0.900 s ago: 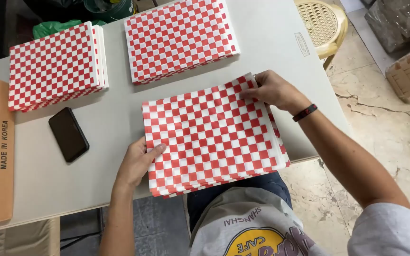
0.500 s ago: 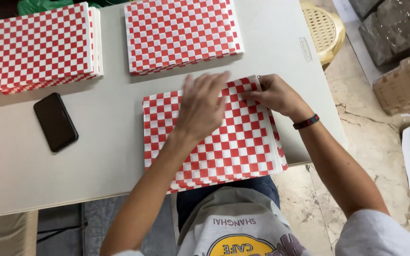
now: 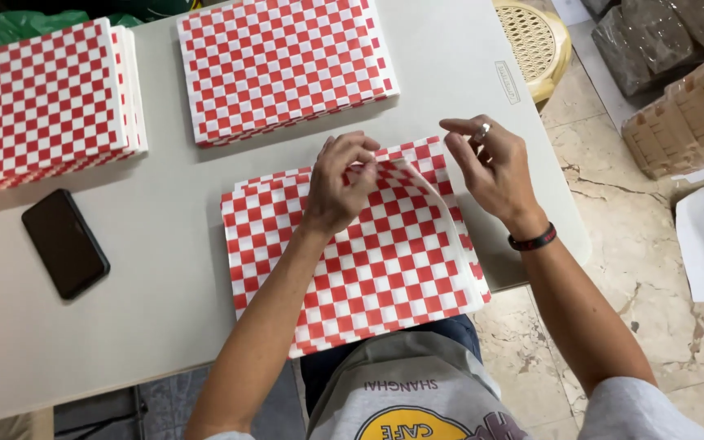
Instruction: Folding red and white checkered paper sheets into small squares and organizing them into stacks on a table.
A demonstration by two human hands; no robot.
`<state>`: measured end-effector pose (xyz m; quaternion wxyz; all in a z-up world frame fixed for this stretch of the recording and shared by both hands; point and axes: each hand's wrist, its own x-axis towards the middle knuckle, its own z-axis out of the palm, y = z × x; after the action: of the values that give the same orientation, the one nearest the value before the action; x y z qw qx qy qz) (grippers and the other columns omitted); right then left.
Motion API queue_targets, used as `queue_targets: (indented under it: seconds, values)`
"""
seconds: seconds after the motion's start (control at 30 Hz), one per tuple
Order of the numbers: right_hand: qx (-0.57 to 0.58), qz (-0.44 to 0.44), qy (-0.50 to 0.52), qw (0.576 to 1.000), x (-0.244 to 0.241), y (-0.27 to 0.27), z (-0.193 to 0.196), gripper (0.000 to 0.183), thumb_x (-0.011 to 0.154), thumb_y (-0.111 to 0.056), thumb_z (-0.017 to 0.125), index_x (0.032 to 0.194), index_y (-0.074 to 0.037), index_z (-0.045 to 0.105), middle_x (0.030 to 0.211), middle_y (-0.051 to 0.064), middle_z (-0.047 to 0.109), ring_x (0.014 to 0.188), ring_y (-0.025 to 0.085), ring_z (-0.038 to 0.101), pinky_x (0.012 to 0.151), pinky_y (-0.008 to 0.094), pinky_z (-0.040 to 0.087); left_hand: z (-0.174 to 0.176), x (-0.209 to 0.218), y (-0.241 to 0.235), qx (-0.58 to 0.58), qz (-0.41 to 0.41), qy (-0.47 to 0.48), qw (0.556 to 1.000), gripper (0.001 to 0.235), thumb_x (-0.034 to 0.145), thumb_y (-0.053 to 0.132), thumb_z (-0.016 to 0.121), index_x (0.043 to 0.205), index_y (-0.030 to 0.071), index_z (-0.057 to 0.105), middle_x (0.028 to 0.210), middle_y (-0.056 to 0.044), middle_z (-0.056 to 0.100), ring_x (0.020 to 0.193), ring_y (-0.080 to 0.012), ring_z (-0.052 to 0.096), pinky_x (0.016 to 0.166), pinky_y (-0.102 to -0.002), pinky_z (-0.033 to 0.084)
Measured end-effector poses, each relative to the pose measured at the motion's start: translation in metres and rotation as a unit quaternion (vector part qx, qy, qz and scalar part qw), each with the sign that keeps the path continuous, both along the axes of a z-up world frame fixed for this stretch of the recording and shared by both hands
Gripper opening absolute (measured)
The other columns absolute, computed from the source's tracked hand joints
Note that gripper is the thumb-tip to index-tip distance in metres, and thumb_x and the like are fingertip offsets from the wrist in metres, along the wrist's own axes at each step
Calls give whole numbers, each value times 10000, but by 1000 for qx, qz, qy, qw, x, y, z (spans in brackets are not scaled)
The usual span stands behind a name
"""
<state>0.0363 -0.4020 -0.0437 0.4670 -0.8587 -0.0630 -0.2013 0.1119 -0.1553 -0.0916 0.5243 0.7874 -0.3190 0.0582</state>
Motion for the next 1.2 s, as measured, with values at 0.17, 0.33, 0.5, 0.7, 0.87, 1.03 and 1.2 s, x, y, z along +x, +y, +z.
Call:
queue_targets:
  seconds: [0.17, 0.33, 0.5, 0.7, 0.87, 1.03, 1.2]
  values:
    - [-138, 1, -1, 990, -2, -6, -29, 308, 1034, -271, 579, 1275, -192, 753, 1287, 142, 648, 965, 317, 667, 798, 437, 568, 24, -5, 1, -82, -30, 120, 989, 578, 1082, 485, 337, 926, 96, 736, 743, -96, 701, 1148, -343, 665, 1081, -519, 419]
    - [-143, 60, -11, 988, -4, 3, -14, 306, 1068, -246, 520, 1169, -149, 793, 1349, 174, 616, 1091, 361, 637, 903, 463, 539, 44, -14, -3, -115, -10, 140, 983, 326, 1080, 324, 488, 1124, 103, 723, 640, -104, 701, 760, -167, 708, 745, -281, 558]
    - [-98, 112, 28, 988, -4, 9, -12, 422, 1091, -312, 396, 1308, -169, 728, 1520, 210, 497, 1320, 444, 525, 1028, 549, 448, 19, -4, -6, -63, 4, 93, 994, 380, 1016, 298, 615, 700, 109, 712, 1031, -98, 752, 1029, -302, 710, 885, -406, 547]
    - [11, 95, -6, 995, 1, -6, -18, 495, 1112, -310, 323, 1461, -74, 583, 1453, 237, 534, 1318, 391, 550, 999, 477, 483, 14, -3, -4, -69, 12, 64, 996, 372, 1012, 263, 652, 684, 94, 699, 810, -83, 711, 1030, -297, 715, 971, -452, 511]
    - [27, 84, -14, 996, -8, -7, -9, 487, 1116, -290, 330, 1324, -39, 691, 1321, 236, 613, 1150, 333, 626, 788, 343, 530, 19, -4, -5, -72, 11, 52, 996, 359, 1000, 237, 669, 672, 92, 673, 780, -64, 696, 1019, -291, 718, 999, -472, 490]
    - [-38, 90, 7, 995, -7, -2, -9, 487, 1109, -293, 338, 1262, -62, 739, 1376, 259, 590, 1250, 457, 585, 927, 492, 523, 24, -9, 1, -67, 12, 31, 997, 328, 988, 221, 686, 683, 105, 660, 748, -61, 710, 981, -289, 732, 1088, -544, 401]
    - [-92, 83, 34, 992, -5, -1, -17, 384, 1108, -305, 448, 1242, -126, 760, 1382, 199, 605, 1262, 434, 573, 1011, 535, 476, 22, -3, 3, -100, -32, 115, 988, 442, 1093, 360, 475, 766, 138, 672, 655, -19, 625, 864, -251, 701, 1170, -603, 242]
